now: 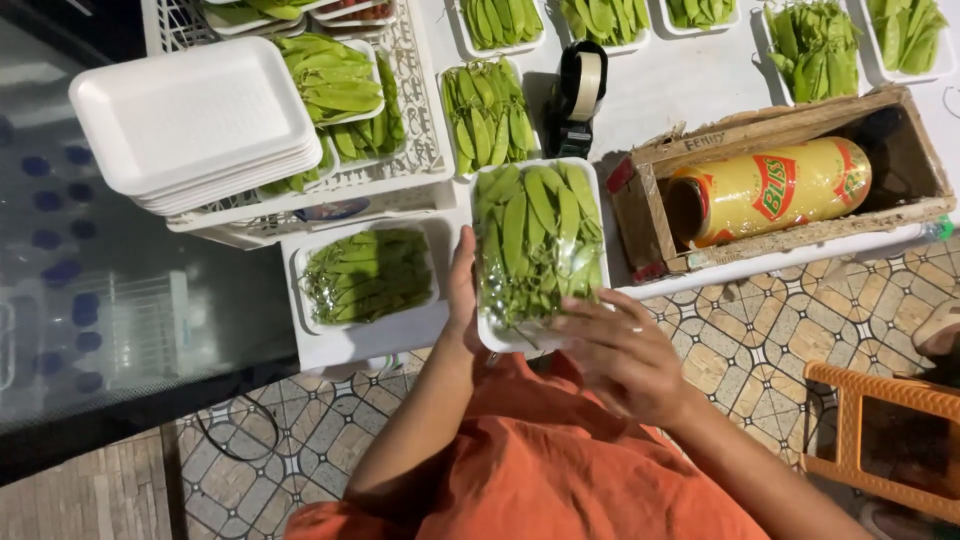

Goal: Packaging green beans into foam trays and wrapping them with plastic film using a manual dispenser.

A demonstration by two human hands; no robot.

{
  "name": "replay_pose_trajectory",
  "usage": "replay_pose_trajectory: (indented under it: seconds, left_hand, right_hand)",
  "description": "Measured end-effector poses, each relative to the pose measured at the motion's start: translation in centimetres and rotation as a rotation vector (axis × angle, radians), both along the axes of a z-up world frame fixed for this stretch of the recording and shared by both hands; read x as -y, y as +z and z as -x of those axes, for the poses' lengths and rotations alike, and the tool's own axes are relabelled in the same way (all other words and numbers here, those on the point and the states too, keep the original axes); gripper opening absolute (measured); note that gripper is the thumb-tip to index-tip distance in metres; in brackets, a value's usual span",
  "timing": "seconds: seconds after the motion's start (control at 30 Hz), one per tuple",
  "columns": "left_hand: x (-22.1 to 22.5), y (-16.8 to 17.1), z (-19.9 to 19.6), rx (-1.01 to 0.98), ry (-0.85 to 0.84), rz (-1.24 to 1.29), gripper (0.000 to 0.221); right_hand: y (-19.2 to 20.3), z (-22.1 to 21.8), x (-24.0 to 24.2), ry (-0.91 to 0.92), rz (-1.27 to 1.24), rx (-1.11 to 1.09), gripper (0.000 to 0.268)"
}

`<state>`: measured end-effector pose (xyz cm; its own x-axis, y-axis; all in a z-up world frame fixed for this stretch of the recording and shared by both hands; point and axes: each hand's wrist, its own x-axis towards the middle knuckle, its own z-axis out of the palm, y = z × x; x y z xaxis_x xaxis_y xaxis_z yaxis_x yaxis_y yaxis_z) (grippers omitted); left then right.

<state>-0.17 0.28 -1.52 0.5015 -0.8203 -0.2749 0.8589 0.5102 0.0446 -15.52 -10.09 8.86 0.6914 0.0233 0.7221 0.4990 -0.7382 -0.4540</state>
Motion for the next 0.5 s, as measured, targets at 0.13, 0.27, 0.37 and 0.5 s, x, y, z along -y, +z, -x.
replay_pose_trajectory:
  seconds: [0.13,0.27,0.37,0.5]
  left_hand:
    - [-1.3,4.5,0.6,0.018,-0.003,0.049,0.08]
    - [-1.5,4.4,0.5,0.045,-0.063,0.132,0.078]
    - [-1.7,5.0,0.5,0.063,-0.091,0.149,0.078]
    - [-1.9,2.1,0.3,0.082,-0.102,0.162,0.079]
  right_hand:
    - [-1.8,1.4,3.1,-0.059,-0.244,0.047,0.02]
    - [1.2,0.2,2.9,-0.21,-0.711,-0.076,0.03]
    - [1.6,0.1,1.9,-0.223,-0.931,-0.133,0.034]
    - [0.7,0.4,0.6,-0.336,-1.047,-0.199,0.037]
